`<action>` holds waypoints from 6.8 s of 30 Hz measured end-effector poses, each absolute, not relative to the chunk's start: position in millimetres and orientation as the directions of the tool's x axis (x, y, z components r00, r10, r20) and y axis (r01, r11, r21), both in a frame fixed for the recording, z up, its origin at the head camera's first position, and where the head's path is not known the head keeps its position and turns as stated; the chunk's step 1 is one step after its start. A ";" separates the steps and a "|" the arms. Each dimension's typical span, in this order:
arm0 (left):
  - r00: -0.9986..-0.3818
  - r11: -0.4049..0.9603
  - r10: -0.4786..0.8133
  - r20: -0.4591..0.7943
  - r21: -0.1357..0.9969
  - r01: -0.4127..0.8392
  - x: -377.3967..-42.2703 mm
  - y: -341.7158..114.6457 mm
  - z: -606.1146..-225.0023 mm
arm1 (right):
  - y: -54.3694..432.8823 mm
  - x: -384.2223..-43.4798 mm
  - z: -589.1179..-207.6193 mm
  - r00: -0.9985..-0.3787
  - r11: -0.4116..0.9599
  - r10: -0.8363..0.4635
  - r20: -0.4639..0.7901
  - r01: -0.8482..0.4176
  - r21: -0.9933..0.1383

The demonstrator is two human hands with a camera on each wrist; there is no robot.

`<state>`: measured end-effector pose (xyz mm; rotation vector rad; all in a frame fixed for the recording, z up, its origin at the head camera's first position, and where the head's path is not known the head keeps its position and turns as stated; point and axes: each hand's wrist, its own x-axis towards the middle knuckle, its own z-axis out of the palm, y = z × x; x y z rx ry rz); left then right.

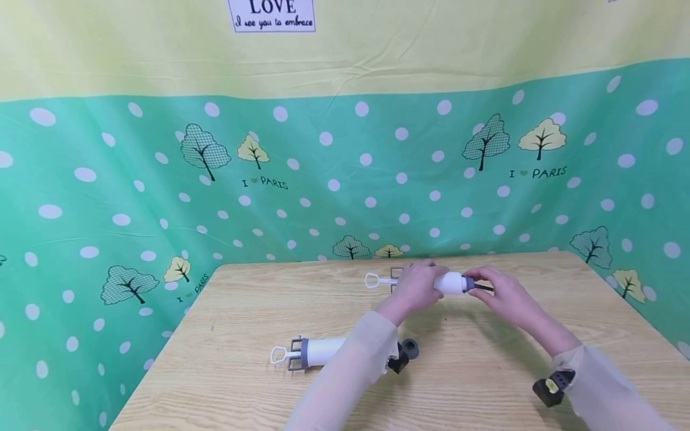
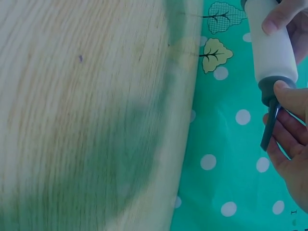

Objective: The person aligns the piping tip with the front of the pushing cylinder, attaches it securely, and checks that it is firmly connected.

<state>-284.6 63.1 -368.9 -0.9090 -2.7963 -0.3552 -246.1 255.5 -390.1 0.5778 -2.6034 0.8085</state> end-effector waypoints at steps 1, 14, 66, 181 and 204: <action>-0.795 0.784 0.556 0.243 0.164 0.598 -284.5 62.7 -368.6 | 255.8 -245.9 -389.5 -0.855 0.752 -0.284 0.434 -0.479 -0.453; -0.775 0.781 0.571 0.269 0.112 0.614 -281.3 59.1 -365.6 | 259.3 -246.5 -389.7 -0.899 0.718 -0.297 0.322 -0.433 -0.544; -0.750 0.755 0.578 0.322 0.138 0.641 -277.5 54.4 -364.8 | 262.7 -243.4 -381.6 -0.935 0.766 -0.250 0.251 -0.349 -0.540; -0.747 0.742 0.585 0.315 0.162 0.650 -275.0 53.0 -367.5 | 258.3 -240.0 -390.0 -0.862 0.794 -0.251 0.441 -0.444 -0.416; -0.753 0.745 0.579 0.312 0.174 0.645 -274.3 52.8 -369.2 | 257.9 -241.8 -387.3 -0.679 0.732 -0.368 0.636 -0.633 -0.252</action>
